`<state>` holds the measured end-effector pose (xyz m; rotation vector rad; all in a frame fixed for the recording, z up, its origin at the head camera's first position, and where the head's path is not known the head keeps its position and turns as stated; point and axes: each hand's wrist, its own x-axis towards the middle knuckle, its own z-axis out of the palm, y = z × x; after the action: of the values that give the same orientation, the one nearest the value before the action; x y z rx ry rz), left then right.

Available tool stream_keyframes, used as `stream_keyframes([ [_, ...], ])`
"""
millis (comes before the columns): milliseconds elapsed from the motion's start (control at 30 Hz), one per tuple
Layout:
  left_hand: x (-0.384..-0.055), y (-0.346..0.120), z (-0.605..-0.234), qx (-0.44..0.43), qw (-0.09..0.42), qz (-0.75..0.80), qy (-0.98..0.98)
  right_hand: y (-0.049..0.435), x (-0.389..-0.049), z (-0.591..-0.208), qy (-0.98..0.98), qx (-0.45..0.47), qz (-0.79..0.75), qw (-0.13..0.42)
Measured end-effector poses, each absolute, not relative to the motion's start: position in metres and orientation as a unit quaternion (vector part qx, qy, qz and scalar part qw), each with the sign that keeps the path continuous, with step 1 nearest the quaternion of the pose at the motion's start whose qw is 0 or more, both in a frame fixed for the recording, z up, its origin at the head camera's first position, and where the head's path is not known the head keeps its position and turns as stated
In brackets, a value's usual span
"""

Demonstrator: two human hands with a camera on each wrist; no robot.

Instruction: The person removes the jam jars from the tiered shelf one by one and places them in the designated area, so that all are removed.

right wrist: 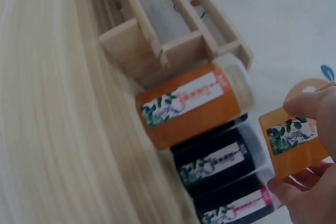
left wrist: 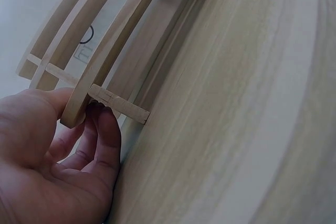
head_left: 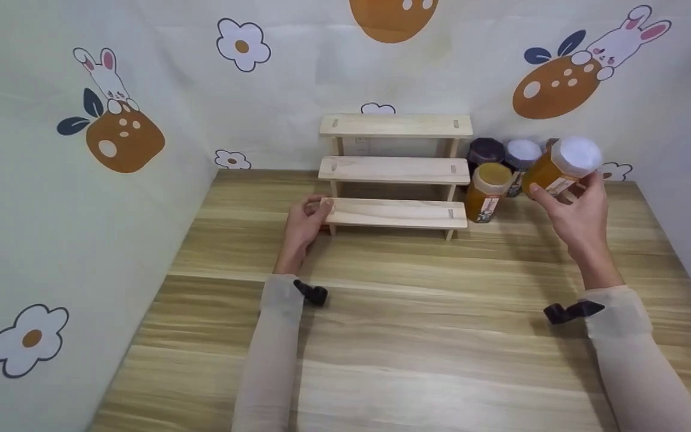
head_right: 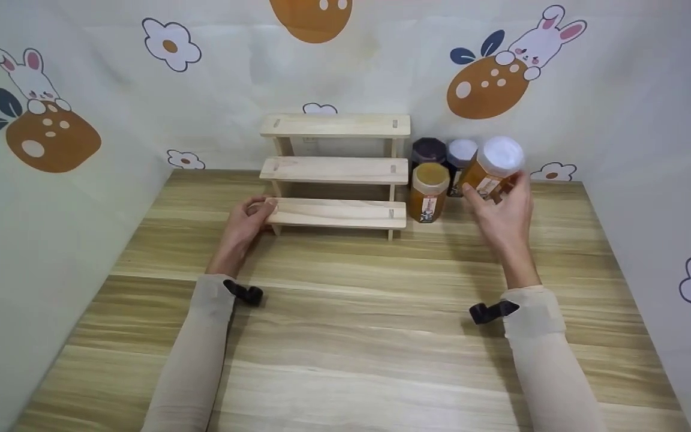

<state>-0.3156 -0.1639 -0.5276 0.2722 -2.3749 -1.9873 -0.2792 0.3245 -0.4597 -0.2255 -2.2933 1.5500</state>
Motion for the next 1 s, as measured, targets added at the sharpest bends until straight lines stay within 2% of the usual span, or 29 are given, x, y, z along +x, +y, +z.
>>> stream_keyframes([
  [333,-0.316,-0.166,-0.529,0.076,0.012,-0.645,-0.76,0.332,-0.29,-0.487,-0.853,-0.056,0.512,0.081],
  [1000,-0.314,-0.164,-0.529,0.08,0.015,-0.644,-0.76,0.342,-0.302,-0.5,-0.883,-0.031,0.467,-0.033],
])
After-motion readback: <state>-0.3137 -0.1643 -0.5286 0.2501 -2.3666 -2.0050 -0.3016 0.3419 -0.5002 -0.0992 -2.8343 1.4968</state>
